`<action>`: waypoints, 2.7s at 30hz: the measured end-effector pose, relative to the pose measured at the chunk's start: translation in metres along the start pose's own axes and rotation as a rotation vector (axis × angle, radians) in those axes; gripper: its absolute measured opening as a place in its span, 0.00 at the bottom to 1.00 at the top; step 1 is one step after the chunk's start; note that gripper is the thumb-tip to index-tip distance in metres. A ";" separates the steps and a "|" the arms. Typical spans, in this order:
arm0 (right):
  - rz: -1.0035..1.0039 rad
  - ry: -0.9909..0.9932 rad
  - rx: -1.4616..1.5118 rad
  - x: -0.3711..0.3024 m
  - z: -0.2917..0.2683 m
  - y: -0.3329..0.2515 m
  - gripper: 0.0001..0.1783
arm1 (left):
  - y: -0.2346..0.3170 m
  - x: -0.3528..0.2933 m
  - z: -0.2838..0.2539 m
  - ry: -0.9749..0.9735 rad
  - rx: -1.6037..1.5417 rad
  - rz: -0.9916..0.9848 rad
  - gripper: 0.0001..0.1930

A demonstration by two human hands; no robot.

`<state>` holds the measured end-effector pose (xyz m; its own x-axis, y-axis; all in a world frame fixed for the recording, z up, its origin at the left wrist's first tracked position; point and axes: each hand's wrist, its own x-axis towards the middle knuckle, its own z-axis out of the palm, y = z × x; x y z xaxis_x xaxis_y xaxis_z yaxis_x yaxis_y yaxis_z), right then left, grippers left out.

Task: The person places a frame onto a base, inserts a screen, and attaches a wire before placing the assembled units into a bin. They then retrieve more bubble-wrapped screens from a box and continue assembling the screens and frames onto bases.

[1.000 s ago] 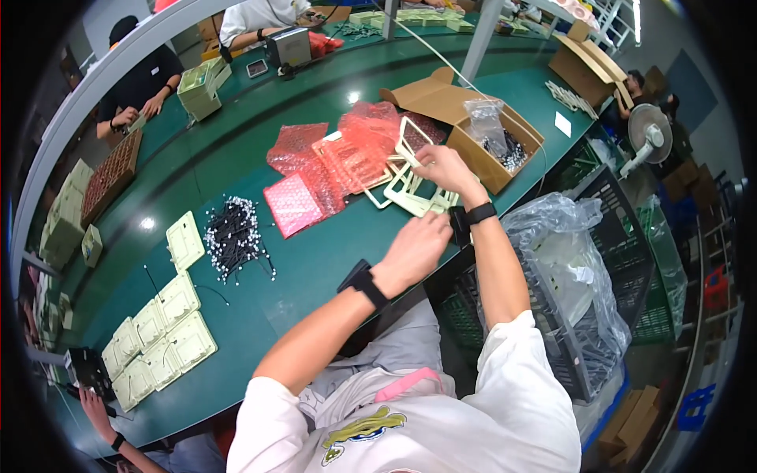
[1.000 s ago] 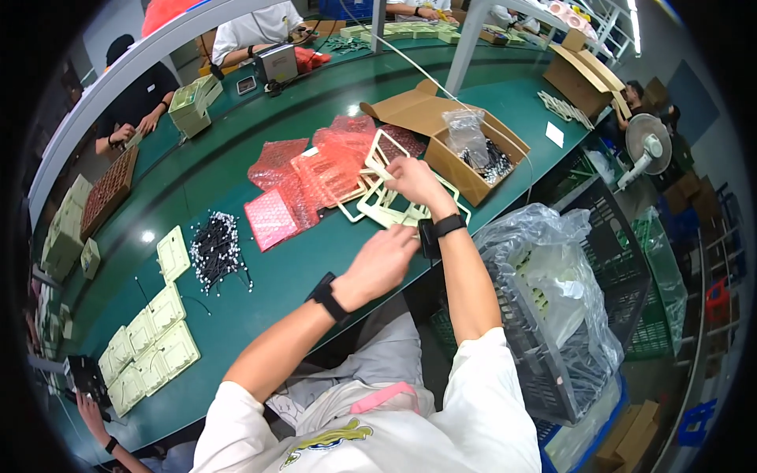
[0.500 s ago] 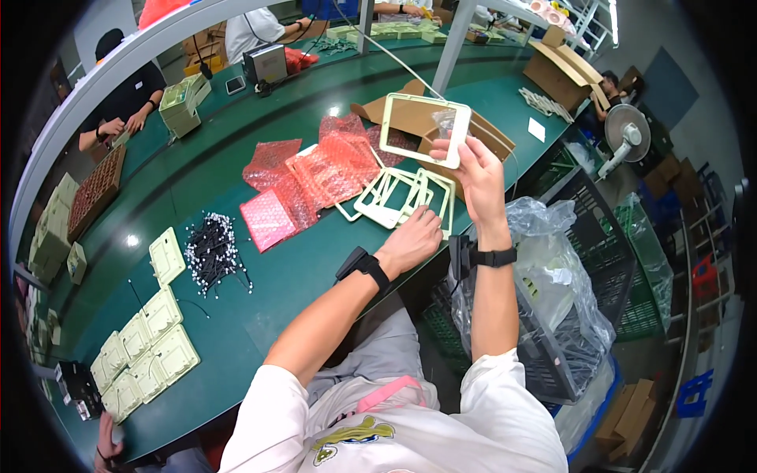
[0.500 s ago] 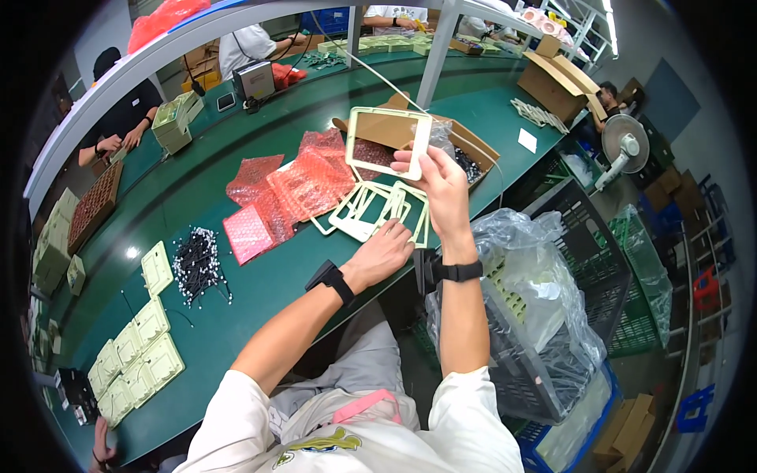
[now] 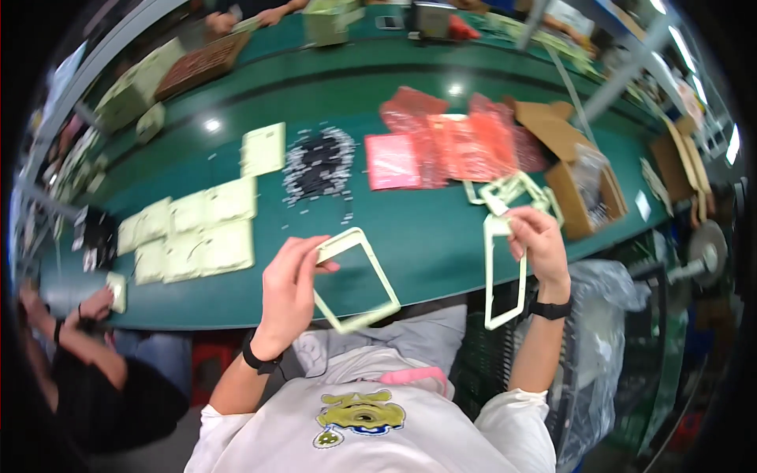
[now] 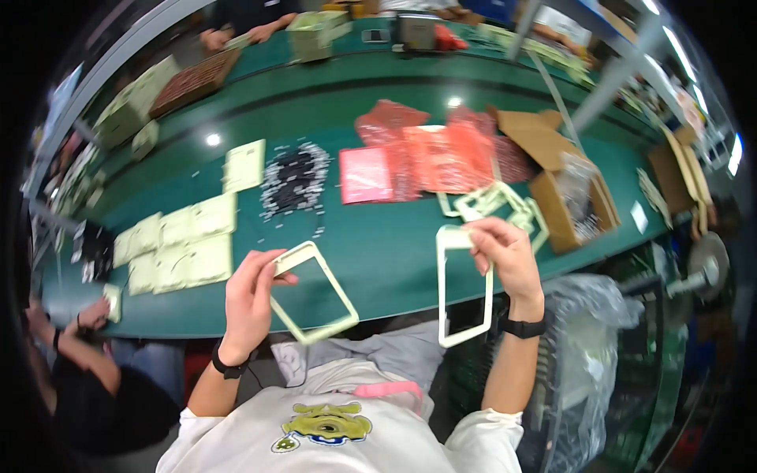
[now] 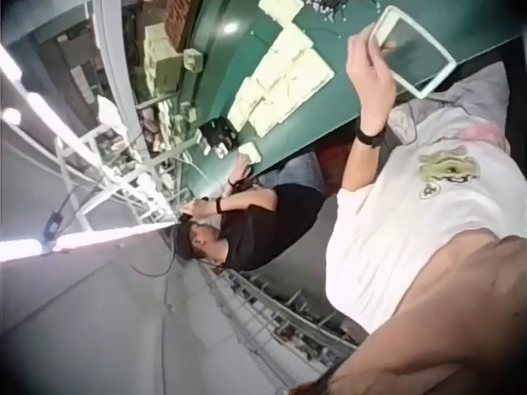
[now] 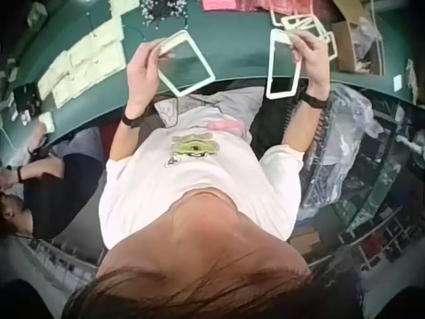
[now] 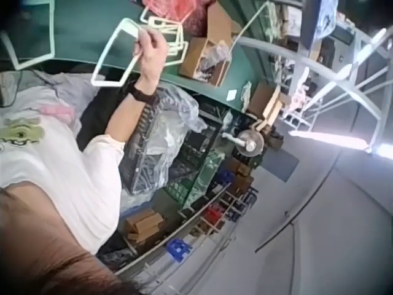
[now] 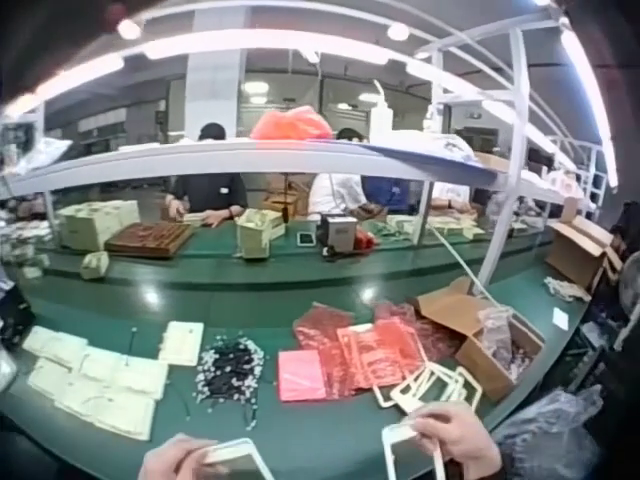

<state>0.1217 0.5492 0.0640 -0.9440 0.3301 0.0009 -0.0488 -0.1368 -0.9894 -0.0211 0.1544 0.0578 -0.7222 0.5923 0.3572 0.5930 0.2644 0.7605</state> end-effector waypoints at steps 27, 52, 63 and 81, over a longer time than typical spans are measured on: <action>-0.006 -0.032 -1.496 0.193 0.119 0.100 0.29 | -0.016 0.014 -0.045 -0.268 -0.002 -0.361 0.12; -0.063 -0.105 -0.779 0.180 0.114 0.106 0.25 | -0.127 0.204 0.094 -0.217 -0.287 -0.496 0.30; -0.185 -0.020 -1.326 0.161 0.115 0.106 0.16 | -0.109 0.194 0.048 -0.105 0.180 -0.147 0.16; -0.139 0.033 -0.666 0.133 0.150 0.036 0.39 | -0.091 0.173 0.071 0.030 -1.005 -0.538 0.13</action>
<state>-0.0543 0.4479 0.0500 -0.9327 0.3324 0.1401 0.0527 0.5099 -0.8586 -0.1753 0.2870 0.0117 -0.8128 0.5643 -0.1445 -0.3402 -0.2586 0.9041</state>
